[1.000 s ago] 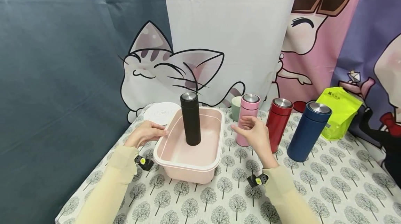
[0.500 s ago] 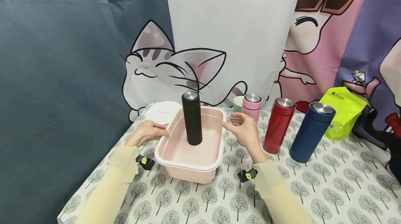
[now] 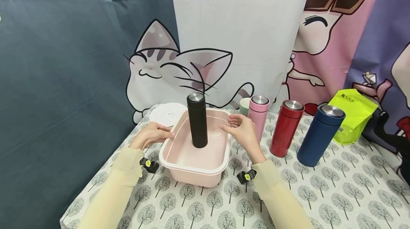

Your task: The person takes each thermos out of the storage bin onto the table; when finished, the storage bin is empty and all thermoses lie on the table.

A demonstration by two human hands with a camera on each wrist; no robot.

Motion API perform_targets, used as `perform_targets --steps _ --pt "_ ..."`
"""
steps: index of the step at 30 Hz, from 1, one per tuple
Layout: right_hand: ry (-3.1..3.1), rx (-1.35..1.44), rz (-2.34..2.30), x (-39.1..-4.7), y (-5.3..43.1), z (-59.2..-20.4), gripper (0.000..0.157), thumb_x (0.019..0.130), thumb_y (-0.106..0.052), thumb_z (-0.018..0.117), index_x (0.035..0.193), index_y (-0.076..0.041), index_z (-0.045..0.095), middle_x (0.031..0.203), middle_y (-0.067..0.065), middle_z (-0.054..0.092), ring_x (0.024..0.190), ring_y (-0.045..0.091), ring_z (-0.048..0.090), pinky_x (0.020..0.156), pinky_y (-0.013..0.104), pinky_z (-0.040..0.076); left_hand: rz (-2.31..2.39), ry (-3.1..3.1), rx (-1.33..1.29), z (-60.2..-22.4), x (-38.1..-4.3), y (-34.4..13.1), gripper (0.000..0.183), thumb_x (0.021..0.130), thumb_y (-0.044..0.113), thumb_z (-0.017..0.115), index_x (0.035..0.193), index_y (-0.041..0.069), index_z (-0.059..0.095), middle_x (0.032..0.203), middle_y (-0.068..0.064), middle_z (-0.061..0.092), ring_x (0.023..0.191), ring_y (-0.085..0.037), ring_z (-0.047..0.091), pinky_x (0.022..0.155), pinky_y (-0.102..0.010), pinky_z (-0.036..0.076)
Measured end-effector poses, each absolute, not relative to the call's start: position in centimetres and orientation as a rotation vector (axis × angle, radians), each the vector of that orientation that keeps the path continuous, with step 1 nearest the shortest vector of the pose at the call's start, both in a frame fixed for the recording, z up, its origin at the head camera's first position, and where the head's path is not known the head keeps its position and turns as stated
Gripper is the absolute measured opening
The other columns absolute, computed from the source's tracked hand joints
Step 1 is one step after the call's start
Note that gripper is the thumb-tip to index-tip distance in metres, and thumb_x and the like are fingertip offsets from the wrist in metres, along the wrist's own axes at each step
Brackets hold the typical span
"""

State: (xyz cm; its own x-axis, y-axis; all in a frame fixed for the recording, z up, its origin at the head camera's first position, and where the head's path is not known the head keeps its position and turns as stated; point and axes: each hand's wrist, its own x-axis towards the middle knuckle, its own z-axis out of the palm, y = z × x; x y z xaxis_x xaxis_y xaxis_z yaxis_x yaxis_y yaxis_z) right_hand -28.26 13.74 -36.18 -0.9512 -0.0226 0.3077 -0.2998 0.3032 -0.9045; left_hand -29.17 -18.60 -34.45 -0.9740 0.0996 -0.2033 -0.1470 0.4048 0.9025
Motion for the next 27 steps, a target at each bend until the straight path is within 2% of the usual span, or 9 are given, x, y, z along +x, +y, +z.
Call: perform_targets --steps 12,27 --pt "-2.402 0.316 1.55 -29.0 12.9 -35.9 0.062 0.077 -0.027 0.085 0.124 0.006 0.06 0.118 0.022 0.067 0.108 0.035 0.067 0.091 0.031 0.059 1.625 2.404 -0.015 -34.6 -29.4 -18.5 0.041 0.087 0.006 0.072 0.122 -0.012 0.061 0.122 -0.028 0.063 0.105 -0.034 0.069 0.091 -0.036 0.06" --pt "-2.49 0.337 1.498 -30.1 11.5 -36.1 0.056 0.078 -0.027 0.084 0.12 0.004 0.063 0.117 0.02 0.069 0.107 0.032 0.068 0.093 0.037 0.059 1.616 2.433 -0.015 -34.7 -29.4 -18.6 0.041 0.087 0.006 0.072 0.122 -0.012 0.061 0.123 -0.029 0.062 0.107 -0.036 0.068 0.092 -0.038 0.059"
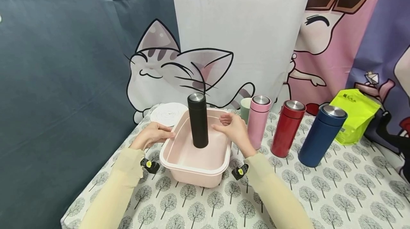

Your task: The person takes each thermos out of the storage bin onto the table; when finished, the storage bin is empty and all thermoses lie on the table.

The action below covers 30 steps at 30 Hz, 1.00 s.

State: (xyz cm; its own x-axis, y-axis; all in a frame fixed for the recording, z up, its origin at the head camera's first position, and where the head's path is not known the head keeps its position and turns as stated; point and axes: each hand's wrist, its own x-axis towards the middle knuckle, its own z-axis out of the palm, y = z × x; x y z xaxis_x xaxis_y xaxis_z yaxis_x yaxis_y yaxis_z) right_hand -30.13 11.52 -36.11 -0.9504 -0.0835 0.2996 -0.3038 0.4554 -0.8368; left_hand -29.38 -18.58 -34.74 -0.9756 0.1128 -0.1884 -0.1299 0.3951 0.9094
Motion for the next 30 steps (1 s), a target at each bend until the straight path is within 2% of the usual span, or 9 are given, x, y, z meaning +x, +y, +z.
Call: perform_targets --steps 7,14,17,21,30 --pt "-2.498 0.347 1.465 -30.8 10.9 -36.1 0.056 0.076 -0.029 0.085 0.117 0.004 0.066 0.113 0.019 0.071 0.105 0.033 0.069 0.091 0.036 0.06 1.599 2.445 -0.018 -34.5 -29.3 -18.5 0.042 0.087 0.006 0.072 0.122 -0.012 0.061 0.123 -0.029 0.062 0.107 -0.036 0.067 0.093 -0.039 0.059" --pt "-2.529 0.383 1.46 -31.2 10.4 -36.1 0.061 0.076 -0.031 0.085 0.121 0.004 0.064 0.117 0.021 0.069 0.108 0.036 0.067 0.094 0.039 0.059 1.6 2.449 -0.026 -34.3 -29.2 -18.4 0.04 0.087 0.006 0.072 0.121 -0.011 0.062 0.123 -0.027 0.063 0.106 -0.035 0.068 0.092 -0.038 0.059" --pt "-2.533 0.391 1.461 -31.4 10.1 -36.0 0.06 0.074 -0.032 0.087 0.119 0.002 0.065 0.114 0.018 0.07 0.106 0.032 0.068 0.093 0.037 0.059 1.598 2.452 -0.038 -34.4 -29.1 -18.5 0.04 0.087 0.007 0.072 0.121 -0.01 0.063 0.124 -0.027 0.063 0.106 -0.035 0.068 0.092 -0.038 0.059" --pt "-2.532 0.418 1.449 -31.5 9.6 -35.9 0.057 0.073 -0.032 0.087 0.117 -0.002 0.067 0.113 0.015 0.072 0.104 0.028 0.069 0.092 0.036 0.059 1.598 2.452 -0.036 -34.6 -29.1 -18.5 0.04 0.087 0.007 0.072 0.122 -0.011 0.062 0.125 -0.028 0.061 0.106 -0.036 0.068 0.092 -0.039 0.06" --pt "-2.558 0.478 1.36 -32.0 8.2 -36.1 0.06 0.073 -0.028 0.088 0.12 0.0 0.065 0.118 0.016 0.069 0.108 0.031 0.067 0.096 0.04 0.057 1.587 2.475 -0.051 -34.7 -29.0 -18.4 0.04 0.087 0.008 0.072 0.121 -0.01 0.063 0.126 -0.028 0.061 0.106 -0.036 0.068 0.091 -0.038 0.06"
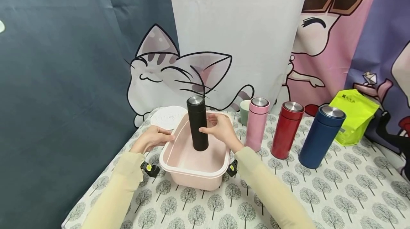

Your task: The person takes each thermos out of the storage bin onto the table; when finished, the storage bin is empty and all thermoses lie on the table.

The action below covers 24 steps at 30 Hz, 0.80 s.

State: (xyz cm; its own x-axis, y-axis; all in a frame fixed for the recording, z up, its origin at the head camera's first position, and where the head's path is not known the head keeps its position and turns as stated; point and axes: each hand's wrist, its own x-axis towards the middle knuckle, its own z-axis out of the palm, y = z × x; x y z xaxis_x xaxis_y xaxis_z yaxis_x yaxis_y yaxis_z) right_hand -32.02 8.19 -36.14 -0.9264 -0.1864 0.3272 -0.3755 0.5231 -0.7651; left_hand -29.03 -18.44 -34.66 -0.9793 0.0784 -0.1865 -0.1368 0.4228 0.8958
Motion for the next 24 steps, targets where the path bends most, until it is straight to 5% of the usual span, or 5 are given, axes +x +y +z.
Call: perform_targets --steps 18,24 --pt "-2.569 0.61 1.381 -33.6 6.7 -36.7 0.067 0.079 -0.026 0.083 0.135 -0.003 0.055 0.133 0.017 0.061 0.128 0.031 0.055 0.111 0.044 0.046 1.582 2.463 -0.034 -34.8 -29.2 -18.6 0.041 0.087 0.008 0.073 0.121 -0.011 0.062 0.127 -0.029 0.06 0.105 -0.036 0.068 0.09 -0.038 0.06" --pt "-2.622 0.601 1.326 -33.6 6.5 -36.5 0.068 0.078 -0.028 0.084 0.134 -0.005 0.054 0.132 0.015 0.062 0.123 0.029 0.059 0.106 0.043 0.051 1.625 2.423 -0.021 -34.9 -29.3 -18.6 0.041 0.087 0.006 0.072 0.122 -0.013 0.061 0.129 -0.03 0.058 0.106 -0.036 0.068 0.091 -0.038 0.06"
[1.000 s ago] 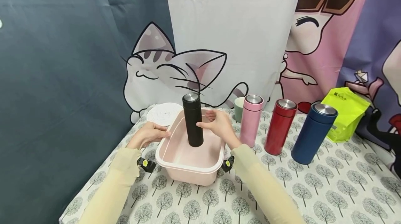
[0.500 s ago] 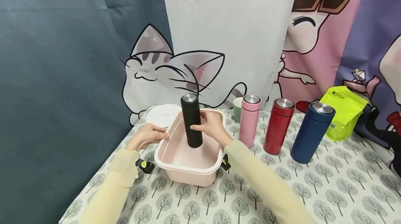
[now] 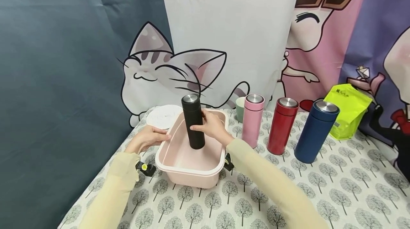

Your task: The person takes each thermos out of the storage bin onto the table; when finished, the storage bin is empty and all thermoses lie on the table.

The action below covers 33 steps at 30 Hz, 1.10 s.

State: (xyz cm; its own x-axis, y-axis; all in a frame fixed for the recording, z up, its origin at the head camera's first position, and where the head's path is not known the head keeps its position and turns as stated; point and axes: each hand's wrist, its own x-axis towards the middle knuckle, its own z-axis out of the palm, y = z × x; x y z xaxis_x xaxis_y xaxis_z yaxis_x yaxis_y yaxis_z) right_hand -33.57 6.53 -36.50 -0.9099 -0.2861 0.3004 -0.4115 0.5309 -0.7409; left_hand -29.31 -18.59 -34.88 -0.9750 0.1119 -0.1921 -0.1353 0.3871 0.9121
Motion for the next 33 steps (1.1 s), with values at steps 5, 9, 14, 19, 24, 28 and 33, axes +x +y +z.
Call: perform_targets --steps 5,9,14,19,24,28,33 --pt "-2.626 0.626 1.337 -33.5 6.5 -36.4 0.068 0.078 -0.023 0.084 0.136 -0.005 0.053 0.132 0.016 0.061 0.124 0.03 0.058 0.107 0.042 0.05 1.603 2.448 -0.022 -34.8 -29.3 -18.4 0.04 0.087 0.006 0.073 0.121 -0.013 0.062 0.126 -0.03 0.06 0.106 -0.036 0.068 0.09 -0.037 0.06" --pt "-2.58 0.632 1.371 -33.5 6.5 -36.5 0.065 0.08 -0.02 0.082 0.136 -0.005 0.053 0.129 0.017 0.063 0.121 0.031 0.06 0.105 0.043 0.051 1.59 2.464 0.001 -34.7 -29.2 -18.4 0.042 0.087 0.007 0.073 0.121 -0.013 0.061 0.127 -0.03 0.059 0.108 -0.037 0.067 0.093 -0.038 0.059" --pt "-2.528 0.633 1.457 -33.4 6.5 -36.6 0.058 0.081 -0.016 0.081 0.132 -0.003 0.056 0.123 0.018 0.065 0.112 0.031 0.066 0.098 0.041 0.056 1.614 2.443 0.016 -34.7 -29.1 -18.6 0.042 0.087 0.007 0.072 0.122 -0.013 0.06 0.128 -0.031 0.059 0.11 -0.038 0.065 0.094 -0.039 0.057" --pt "-2.488 0.592 1.416 -33.1 6.8 -36.6 0.055 0.079 -0.018 0.083 0.127 -0.005 0.061 0.12 0.017 0.068 0.104 0.029 0.07 0.091 0.038 0.06 1.624 2.435 0.01 -34.7 -28.9 -18.4 0.039 0.088 0.006 0.071 0.121 -0.014 0.061 0.125 -0.031 0.061 0.109 -0.039 0.066 0.093 -0.039 0.058" --pt "-2.435 0.579 1.377 -32.8 7.1 -36.4 0.053 0.077 -0.02 0.084 0.126 -0.009 0.065 0.118 0.012 0.07 0.098 0.026 0.072 0.086 0.033 0.062 1.582 2.476 0.007 -34.1 -28.9 -18.2 0.039 0.086 0.006 0.072 0.12 -0.012 0.063 0.121 -0.029 0.063 0.104 -0.036 0.069 0.089 -0.038 0.06" --pt "-2.401 0.552 1.4 -32.4 7.1 -36.0 0.057 0.076 -0.023 0.085 0.128 -0.009 0.065 0.116 0.012 0.071 0.099 0.026 0.072 0.086 0.036 0.062 1.57 2.479 -0.034 -33.7 -29.1 -18.2 0.041 0.086 0.007 0.072 0.122 -0.011 0.062 0.122 -0.029 0.063 0.104 -0.036 0.069 0.09 -0.039 0.06" --pt "-2.385 0.449 1.446 -31.6 7.4 -36.2 0.069 0.076 -0.025 0.085 0.135 -0.005 0.058 0.121 0.017 0.068 0.104 0.028 0.07 0.09 0.041 0.06 1.591 2.444 -0.041 -34.4 -28.8 -18.4 0.042 0.086 0.008 0.073 0.122 -0.011 0.062 0.124 -0.028 0.062 0.106 -0.036 0.068 0.092 -0.039 0.058"
